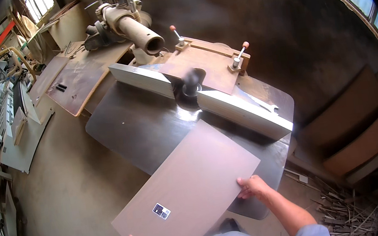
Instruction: The person repeatedly sands the edges of large rectangular wood panels using a stationary edge sander. The person picks up each panel, runs its edges against the sander, flips the panel to sand the opposite side, and then places the panel on a nearby table or stack.
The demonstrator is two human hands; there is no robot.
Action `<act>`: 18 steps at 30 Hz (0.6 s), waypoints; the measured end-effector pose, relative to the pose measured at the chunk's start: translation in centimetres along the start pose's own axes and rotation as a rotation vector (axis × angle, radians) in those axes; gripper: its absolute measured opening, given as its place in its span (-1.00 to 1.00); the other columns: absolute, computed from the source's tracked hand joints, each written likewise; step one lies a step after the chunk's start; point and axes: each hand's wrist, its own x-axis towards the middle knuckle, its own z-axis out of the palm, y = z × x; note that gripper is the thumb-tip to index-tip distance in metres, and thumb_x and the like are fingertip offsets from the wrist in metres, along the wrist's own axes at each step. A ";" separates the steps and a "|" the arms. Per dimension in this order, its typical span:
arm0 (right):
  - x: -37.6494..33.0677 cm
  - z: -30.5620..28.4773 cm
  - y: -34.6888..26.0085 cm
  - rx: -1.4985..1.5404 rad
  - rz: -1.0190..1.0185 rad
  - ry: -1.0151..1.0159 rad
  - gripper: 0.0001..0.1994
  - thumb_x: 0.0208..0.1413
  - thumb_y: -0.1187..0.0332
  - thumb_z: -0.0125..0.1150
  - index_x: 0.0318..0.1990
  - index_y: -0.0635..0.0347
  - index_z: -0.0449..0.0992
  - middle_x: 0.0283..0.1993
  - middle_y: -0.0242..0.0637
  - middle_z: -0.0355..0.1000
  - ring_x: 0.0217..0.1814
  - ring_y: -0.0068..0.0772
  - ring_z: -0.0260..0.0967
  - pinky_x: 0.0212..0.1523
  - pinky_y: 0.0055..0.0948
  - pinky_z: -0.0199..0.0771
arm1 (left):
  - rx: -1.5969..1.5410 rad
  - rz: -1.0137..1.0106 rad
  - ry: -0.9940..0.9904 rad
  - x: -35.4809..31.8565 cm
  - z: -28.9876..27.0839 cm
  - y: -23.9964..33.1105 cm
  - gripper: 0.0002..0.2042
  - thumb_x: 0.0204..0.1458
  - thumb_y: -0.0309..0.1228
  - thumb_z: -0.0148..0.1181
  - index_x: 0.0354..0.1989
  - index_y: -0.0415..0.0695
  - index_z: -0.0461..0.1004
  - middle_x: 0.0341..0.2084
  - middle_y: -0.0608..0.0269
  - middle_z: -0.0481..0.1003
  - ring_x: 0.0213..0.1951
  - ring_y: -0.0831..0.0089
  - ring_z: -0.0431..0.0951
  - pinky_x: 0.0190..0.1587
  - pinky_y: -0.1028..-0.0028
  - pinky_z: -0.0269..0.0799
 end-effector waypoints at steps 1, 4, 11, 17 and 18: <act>0.4 -0.8 -0.2 -0.038 0.011 0.008 -0.57 0.15 0.11 0.15 -0.23 0.46 0.49 -0.42 -0.05 0.52 -0.45 -0.22 0.54 -0.49 -0.41 0.55 | -0.004 0.006 -0.008 -0.6 0.5 -0.6 -0.66 0.10 -0.26 0.20 -0.16 -0.33 0.39 -0.20 0.04 0.47 -0.22 0.22 0.52 -0.16 0.19 0.49; 0.9 -2.9 -2.0 -0.151 0.041 0.021 -0.51 0.10 0.10 0.20 -0.23 0.55 0.47 -0.47 0.01 0.50 -0.48 -0.17 0.52 -0.52 -0.38 0.53 | -0.039 -0.004 0.006 -2.2 1.0 -3.4 -0.63 0.11 -0.22 0.18 -0.14 -0.34 0.38 -0.19 0.04 0.47 -0.20 0.21 0.52 -0.15 0.18 0.49; 1.7 -8.8 -3.4 -0.993 -0.396 0.336 -0.68 0.00 0.17 0.23 -0.33 0.33 0.55 -0.42 -0.04 0.51 -0.48 -0.07 0.49 -0.36 -0.22 0.51 | -0.121 -0.023 -0.007 -7.8 1.5 -10.4 -0.56 0.14 -0.15 0.12 -0.05 -0.35 0.38 -0.11 0.02 0.46 -0.11 0.20 0.50 -0.04 0.20 0.45; 4.5 -7.8 -4.3 -0.894 -1.316 0.319 -0.58 -0.03 0.32 0.20 0.03 0.23 0.41 0.13 -0.01 0.33 0.20 -0.04 0.26 0.17 -0.22 0.30 | -0.138 -0.031 -0.015 -11.8 4.2 -12.8 -0.49 0.17 -0.09 0.06 0.03 -0.37 0.35 -0.04 0.03 0.44 -0.03 0.19 0.47 0.04 0.18 0.40; 6.0 -7.7 -4.4 -0.981 -1.190 0.230 -0.39 0.02 0.22 0.15 0.23 0.27 0.21 0.34 -0.02 0.08 0.39 0.00 0.00 0.36 -0.20 0.03 | -0.107 -0.027 -0.013 -11.9 4.5 -12.9 -0.47 0.18 -0.06 0.03 0.08 -0.34 0.32 0.00 0.03 0.42 0.00 0.16 0.45 0.07 0.15 0.37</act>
